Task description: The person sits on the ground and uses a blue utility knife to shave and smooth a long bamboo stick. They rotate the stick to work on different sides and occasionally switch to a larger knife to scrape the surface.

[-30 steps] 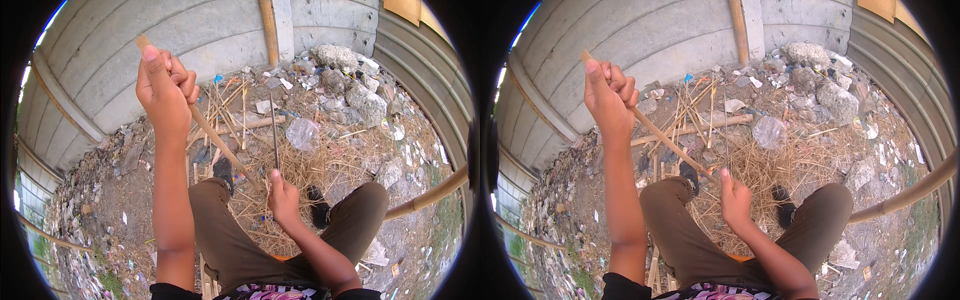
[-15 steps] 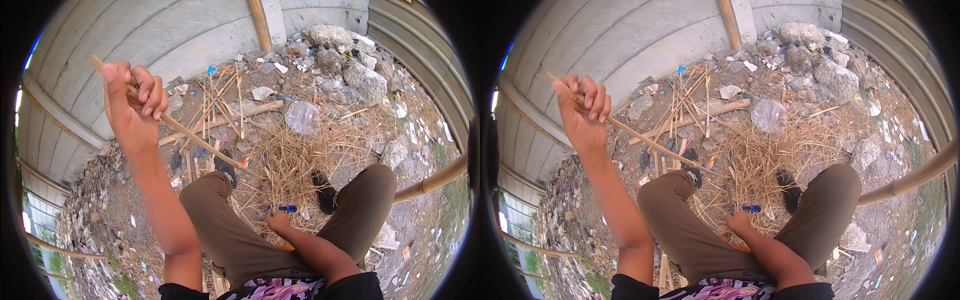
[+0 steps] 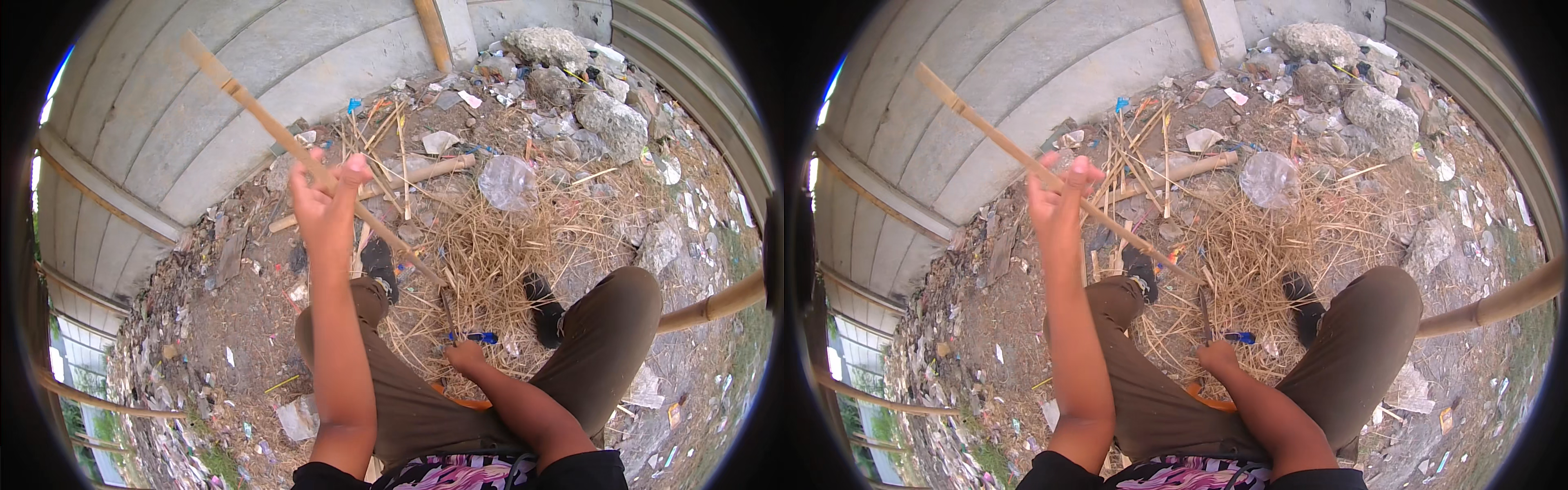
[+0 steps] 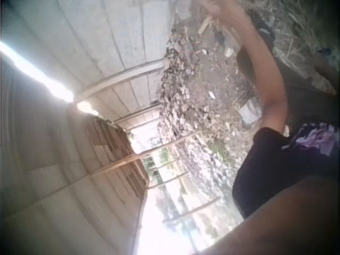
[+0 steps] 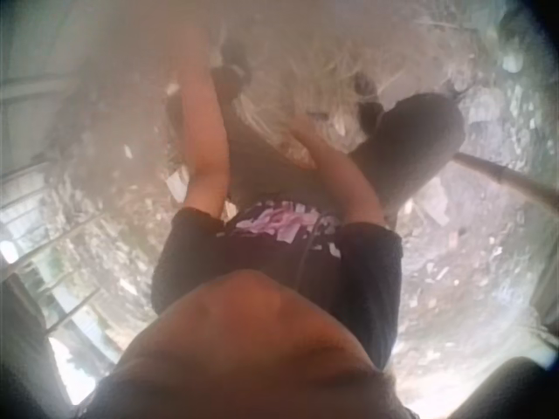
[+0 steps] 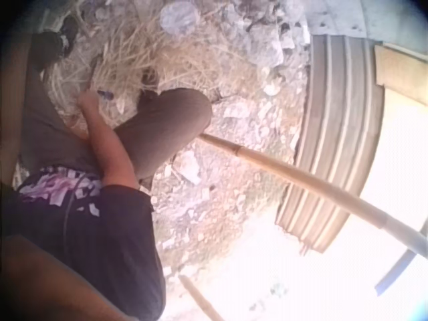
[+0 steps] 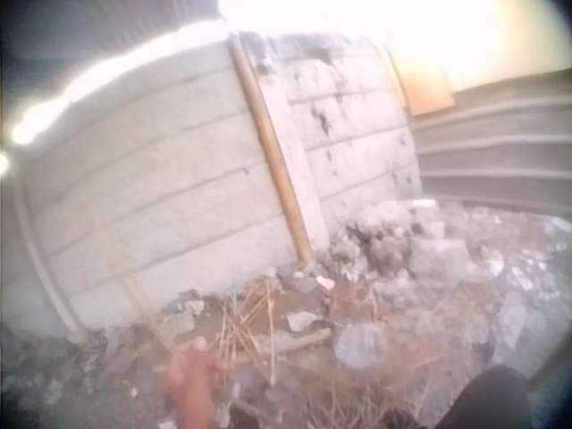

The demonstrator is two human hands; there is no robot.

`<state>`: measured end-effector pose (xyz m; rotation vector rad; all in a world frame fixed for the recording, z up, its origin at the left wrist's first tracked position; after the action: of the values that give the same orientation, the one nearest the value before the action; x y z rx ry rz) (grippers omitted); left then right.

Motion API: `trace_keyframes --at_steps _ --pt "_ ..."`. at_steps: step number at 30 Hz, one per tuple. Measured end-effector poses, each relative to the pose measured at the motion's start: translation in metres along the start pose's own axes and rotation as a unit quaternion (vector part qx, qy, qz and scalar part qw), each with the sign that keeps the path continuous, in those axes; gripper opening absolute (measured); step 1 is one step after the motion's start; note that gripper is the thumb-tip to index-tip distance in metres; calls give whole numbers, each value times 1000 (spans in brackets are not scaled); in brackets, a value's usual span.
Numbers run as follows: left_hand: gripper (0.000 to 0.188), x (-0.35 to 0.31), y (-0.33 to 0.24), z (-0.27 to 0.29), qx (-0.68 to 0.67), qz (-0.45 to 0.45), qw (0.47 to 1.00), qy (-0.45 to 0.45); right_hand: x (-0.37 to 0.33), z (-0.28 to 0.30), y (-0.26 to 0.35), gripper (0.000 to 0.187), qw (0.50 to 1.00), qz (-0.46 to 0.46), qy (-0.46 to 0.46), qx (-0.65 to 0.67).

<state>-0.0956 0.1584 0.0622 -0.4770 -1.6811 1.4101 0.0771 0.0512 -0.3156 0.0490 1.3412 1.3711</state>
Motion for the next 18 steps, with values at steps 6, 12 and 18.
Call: trace_keyframes --at_steps 6,12,18 --pt "39 14 43 8 -162 82 983 -27 -23 21 16 48 961 34 80 -261" --pt "46 10 1 37 -258 64 962 -63 -4 50 24 40 895 62 38 -439" --pt "55 12 -35 116 -248 -29 943 -218 51 18 -40 37 824 197 -96 -522"
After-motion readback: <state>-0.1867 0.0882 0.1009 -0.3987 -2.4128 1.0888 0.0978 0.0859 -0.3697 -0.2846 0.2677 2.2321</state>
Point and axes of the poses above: each hand's wrist, its own x-axis towards the middle knuckle, its own z-axis out of the back of the hand, y = z × x, the point moved 3 cm from there along x, towards the middle knuckle, and after that the axes turned 9 degrees about z, right-handed, at the moved point
